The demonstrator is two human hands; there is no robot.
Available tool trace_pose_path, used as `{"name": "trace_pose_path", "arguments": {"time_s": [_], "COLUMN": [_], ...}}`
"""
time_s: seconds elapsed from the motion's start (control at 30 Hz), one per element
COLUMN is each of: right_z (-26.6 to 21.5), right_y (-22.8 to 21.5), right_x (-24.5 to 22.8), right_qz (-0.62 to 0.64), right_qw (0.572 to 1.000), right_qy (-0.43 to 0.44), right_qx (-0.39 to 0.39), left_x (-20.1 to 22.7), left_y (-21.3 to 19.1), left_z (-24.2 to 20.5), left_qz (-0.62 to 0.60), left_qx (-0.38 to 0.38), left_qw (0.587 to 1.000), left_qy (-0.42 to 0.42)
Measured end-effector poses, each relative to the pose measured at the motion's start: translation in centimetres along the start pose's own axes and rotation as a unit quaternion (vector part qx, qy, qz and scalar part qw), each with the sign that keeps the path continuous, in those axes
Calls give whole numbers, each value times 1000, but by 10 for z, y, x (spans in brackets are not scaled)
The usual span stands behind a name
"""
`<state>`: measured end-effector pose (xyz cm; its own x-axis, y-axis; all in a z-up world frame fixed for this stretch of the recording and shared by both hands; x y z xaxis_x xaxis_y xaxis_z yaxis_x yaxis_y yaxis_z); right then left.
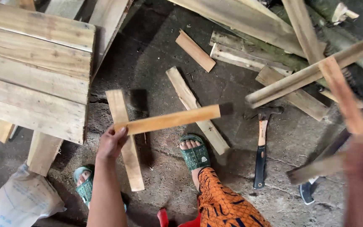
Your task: The person arranges thin wooden strips on the floor into an H-shaped frame, aligning a horizontal crossbar across two vertical supports. They hammer nails into the joints, reposition the strips, and add another crossbar while working on the concrete floor.
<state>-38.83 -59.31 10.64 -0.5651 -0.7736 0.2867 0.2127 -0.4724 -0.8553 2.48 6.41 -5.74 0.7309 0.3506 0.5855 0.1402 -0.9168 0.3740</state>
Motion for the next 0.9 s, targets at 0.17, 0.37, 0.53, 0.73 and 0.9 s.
{"name": "trace_pose_path", "arguments": {"time_s": [0.17, 0.37, 0.53, 0.73, 0.9], "right_z": [27, -27, -6, -50, -135], "right_y": [-35, 27, 5, -26, 16], "right_x": [-286, -408, -388, -327, -289], "right_qz": [275, 104, 104, 112, 140], "right_qw": [818, 877, 872, 803, 911], "right_qy": [297, -111, -77, -2, 52], "right_qx": [-409, -456, -472, -585, -384], "left_x": [-5, 3, 34, 65, 145], "left_y": [12, 37, 44, 76, 94], "left_z": [24, 28, 19, -40, -122], "left_qz": [0, -30, 507, 709, 823], "left_qx": [28, 64, 108, -88, -76], "left_qw": [999, 997, 843, 689, 540], "left_qy": [-27, 21, 143, 121, 159]}}
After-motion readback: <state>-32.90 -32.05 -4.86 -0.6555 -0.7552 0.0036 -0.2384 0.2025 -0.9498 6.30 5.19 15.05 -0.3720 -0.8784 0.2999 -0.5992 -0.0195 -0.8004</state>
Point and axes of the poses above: each hand's wrist, its own z-axis towards the middle knuckle, its own y-axis out of the palm, x = y × z, the point moved 7 cm from there along z, towards the middle knuckle, and after that the axes turned 15 degrees about -z, right-handed, at the moved point
